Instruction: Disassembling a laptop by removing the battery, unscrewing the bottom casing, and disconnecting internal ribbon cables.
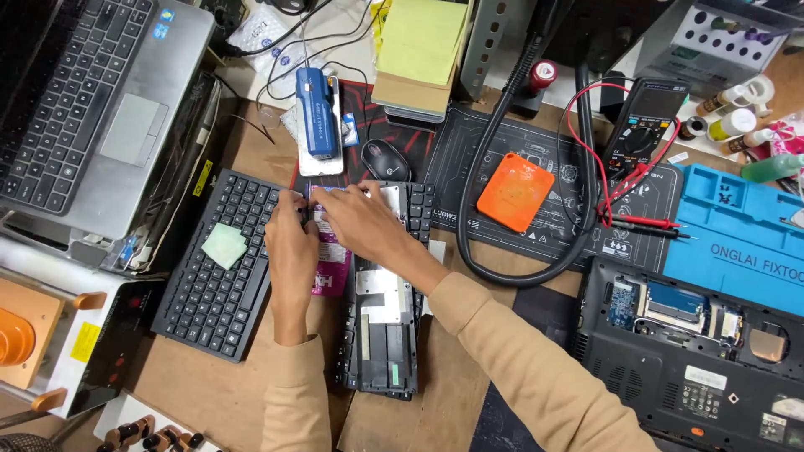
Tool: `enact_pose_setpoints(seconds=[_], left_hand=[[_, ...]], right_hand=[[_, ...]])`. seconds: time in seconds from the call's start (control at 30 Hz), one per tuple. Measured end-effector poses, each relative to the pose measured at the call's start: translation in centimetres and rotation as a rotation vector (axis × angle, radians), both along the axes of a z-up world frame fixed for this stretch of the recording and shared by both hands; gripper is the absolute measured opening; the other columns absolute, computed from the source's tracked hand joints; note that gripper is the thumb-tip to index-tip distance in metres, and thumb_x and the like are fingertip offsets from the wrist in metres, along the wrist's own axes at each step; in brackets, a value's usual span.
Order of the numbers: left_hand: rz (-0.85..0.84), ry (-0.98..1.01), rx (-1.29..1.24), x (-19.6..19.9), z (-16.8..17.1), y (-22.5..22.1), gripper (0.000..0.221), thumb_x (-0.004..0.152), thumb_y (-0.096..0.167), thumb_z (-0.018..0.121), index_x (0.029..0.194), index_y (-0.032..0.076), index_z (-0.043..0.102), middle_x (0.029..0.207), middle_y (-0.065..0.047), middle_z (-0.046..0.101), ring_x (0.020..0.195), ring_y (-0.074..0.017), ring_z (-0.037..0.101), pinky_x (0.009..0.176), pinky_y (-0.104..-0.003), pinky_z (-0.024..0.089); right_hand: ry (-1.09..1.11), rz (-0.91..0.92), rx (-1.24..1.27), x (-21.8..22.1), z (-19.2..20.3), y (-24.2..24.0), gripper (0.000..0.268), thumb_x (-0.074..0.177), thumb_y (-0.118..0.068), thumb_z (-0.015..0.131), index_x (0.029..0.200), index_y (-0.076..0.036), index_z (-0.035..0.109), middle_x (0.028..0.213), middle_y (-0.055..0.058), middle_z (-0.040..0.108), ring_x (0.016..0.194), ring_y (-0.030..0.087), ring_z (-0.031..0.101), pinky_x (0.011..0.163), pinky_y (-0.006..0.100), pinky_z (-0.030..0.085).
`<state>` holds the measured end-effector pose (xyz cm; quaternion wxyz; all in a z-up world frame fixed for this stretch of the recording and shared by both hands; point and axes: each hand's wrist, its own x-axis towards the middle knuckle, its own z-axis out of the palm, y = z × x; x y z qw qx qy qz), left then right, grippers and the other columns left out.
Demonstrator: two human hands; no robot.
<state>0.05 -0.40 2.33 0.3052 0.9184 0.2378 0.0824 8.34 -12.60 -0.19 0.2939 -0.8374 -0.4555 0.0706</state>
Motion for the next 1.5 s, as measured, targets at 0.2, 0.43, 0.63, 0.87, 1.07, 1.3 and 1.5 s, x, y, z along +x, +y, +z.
enact_pose_setpoints(seconds=[0.2, 0.43, 0.63, 0.87, 1.07, 1.3, 1.5], left_hand=[[-0.063, -0.151, -0.211, -0.1, 2.4, 0.4, 0.029, 0.089, -0.008, 0.065, 0.113, 0.001, 0.052, 0.09, -0.026, 0.069, 0.079, -0.0427, 0.072, 0.066, -0.046, 0.055], [-0.112, -0.256, -0.562, 0.1, 1.7, 2.0, 0.031, 0.092, -0.005, 0.068, 0.117, 0.002, 0.052, 0.091, -0.021, 0.067, 0.076, -0.0214, 0.065, 0.069, -0.036, 0.055], [-0.098, -0.402, -0.863, -0.1, 2.0, 1.4, 0.037, 0.09, -0.007, 0.072, 0.122, 0.001, 0.055, 0.09, -0.014, 0.069, 0.076, -0.015, 0.069, 0.072, -0.029, 0.061], [-0.208, -0.415, -1.048, 0.4, 4.2, -2.8, 0.035, 0.095, -0.009, 0.061, 0.128, -0.003, 0.05, 0.089, -0.022, 0.066, 0.065, -0.031, 0.072, 0.053, -0.038, 0.065], [-0.211, -0.36, -0.971, 0.3, 4.4, -6.9, 0.017, 0.1, -0.005, 0.057, 0.116, -0.006, 0.06, 0.096, -0.023, 0.065, 0.063, -0.0327, 0.072, 0.051, -0.04, 0.065], [-0.39, -0.239, -0.895, -1.7, 7.3, -16.0, 0.024, 0.093, -0.01, 0.058, 0.114, -0.008, 0.069, 0.109, -0.021, 0.067, 0.075, -0.0236, 0.07, 0.068, -0.036, 0.063], [-0.656, -0.171, -0.857, -1.0, 8.2, -24.8, 0.034, 0.097, -0.009, 0.05, 0.128, -0.007, 0.065, 0.121, -0.019, 0.062, 0.076, -0.0213, 0.066, 0.074, -0.037, 0.06]], right_hand=[[0.208, -0.073, 0.172, -1.0, 2.2, 0.5, 0.026, 0.105, -0.014, 0.05, 0.131, -0.015, 0.049, 0.097, 0.012, 0.072, 0.094, 0.034, 0.071, 0.101, 0.058, 0.039], [0.326, -0.152, 0.306, -0.3, 3.5, 0.2, 0.018, 0.1, -0.015, 0.057, 0.118, -0.019, 0.053, 0.09, 0.006, 0.073, 0.089, 0.029, 0.073, 0.094, 0.051, 0.044], [0.669, -0.18, 0.599, 1.0, 3.1, -0.6, 0.017, 0.094, -0.013, 0.065, 0.11, -0.017, 0.063, 0.087, 0.009, 0.072, 0.063, 0.017, 0.07, 0.062, 0.032, 0.058], [0.9, -0.231, 0.709, 0.4, 4.5, -7.7, 0.02, 0.098, -0.013, 0.055, 0.113, -0.014, 0.067, 0.092, 0.009, 0.065, 0.06, 0.016, 0.071, 0.056, 0.03, 0.06], [1.211, -0.251, 0.727, -2.2, 8.6, -20.4, 0.034, 0.102, -0.016, 0.048, 0.127, -0.003, 0.066, 0.101, 0.007, 0.066, 0.081, 0.011, 0.071, 0.078, 0.029, 0.063], [1.233, -0.356, 0.88, -5.4, 9.5, -34.9, 0.04, 0.096, -0.007, 0.062, 0.134, 0.005, 0.063, 0.109, 0.017, 0.071, 0.102, 0.021, 0.072, 0.097, 0.036, 0.058], [0.848, -0.693, 0.88, -8.1, 9.7, -44.2, 0.034, 0.103, -0.016, 0.057, 0.128, 0.003, 0.069, 0.091, 0.009, 0.072, 0.087, 0.014, 0.069, 0.092, 0.032, 0.058]])
